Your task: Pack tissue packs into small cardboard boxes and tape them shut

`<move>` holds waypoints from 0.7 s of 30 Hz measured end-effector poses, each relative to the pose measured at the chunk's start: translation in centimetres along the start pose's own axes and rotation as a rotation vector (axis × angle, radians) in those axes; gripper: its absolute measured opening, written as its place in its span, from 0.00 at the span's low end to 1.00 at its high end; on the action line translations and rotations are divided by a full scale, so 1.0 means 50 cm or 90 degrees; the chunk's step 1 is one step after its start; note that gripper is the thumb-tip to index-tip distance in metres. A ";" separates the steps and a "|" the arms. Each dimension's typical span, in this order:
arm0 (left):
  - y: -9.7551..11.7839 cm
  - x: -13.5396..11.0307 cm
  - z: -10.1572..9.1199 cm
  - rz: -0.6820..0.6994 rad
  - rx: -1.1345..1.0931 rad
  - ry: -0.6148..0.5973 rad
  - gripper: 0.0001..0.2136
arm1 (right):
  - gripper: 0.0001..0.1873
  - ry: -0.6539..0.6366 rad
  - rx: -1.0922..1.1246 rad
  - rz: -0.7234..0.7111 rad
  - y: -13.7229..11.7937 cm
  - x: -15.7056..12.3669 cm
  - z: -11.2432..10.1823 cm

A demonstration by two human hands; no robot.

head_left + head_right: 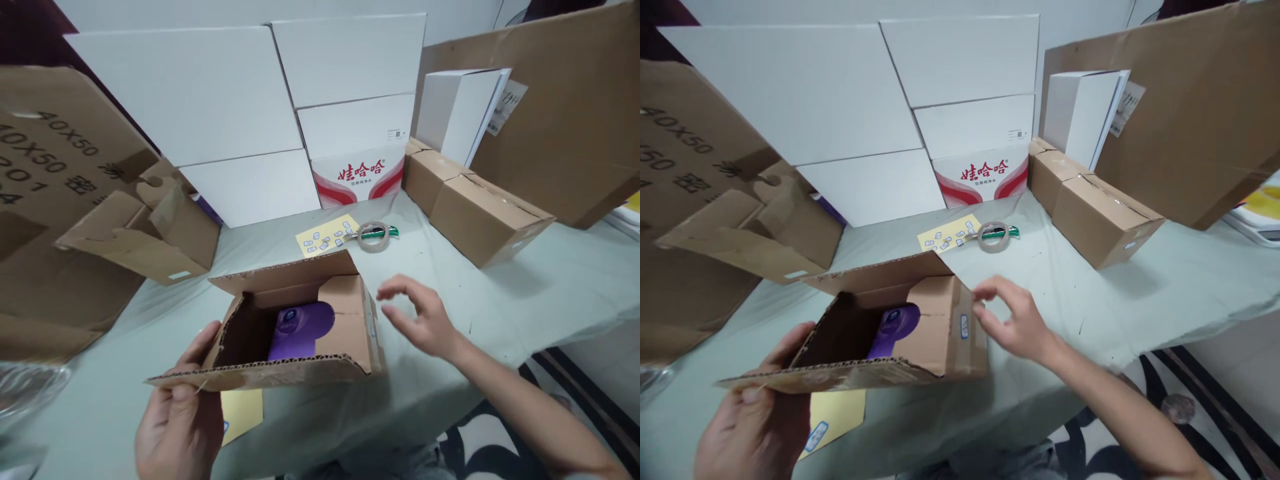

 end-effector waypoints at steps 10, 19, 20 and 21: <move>0.016 -0.017 0.018 0.095 0.068 -0.058 0.18 | 0.22 -0.012 -0.241 -0.215 -0.006 -0.088 0.025; 0.010 -0.032 -0.003 0.153 0.064 -0.071 0.08 | 0.12 0.023 -0.234 -0.163 0.011 -0.100 0.022; 0.014 -0.036 -0.005 0.175 0.083 -0.087 0.07 | 0.10 0.025 -0.235 -0.136 0.028 -0.093 0.011; 0.021 -0.042 -0.003 0.203 0.101 -0.107 0.07 | 0.08 0.031 -0.246 -0.100 0.053 -0.079 -0.002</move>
Point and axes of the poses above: each hand's wrist, its own x-axis towards the middle knuckle, its own z-axis out of the palm, y = z × x, the point moved 9 cm from there along x, towards the middle knuckle, and after that the axes turned 15 degrees about z, right-handed, at the moved point
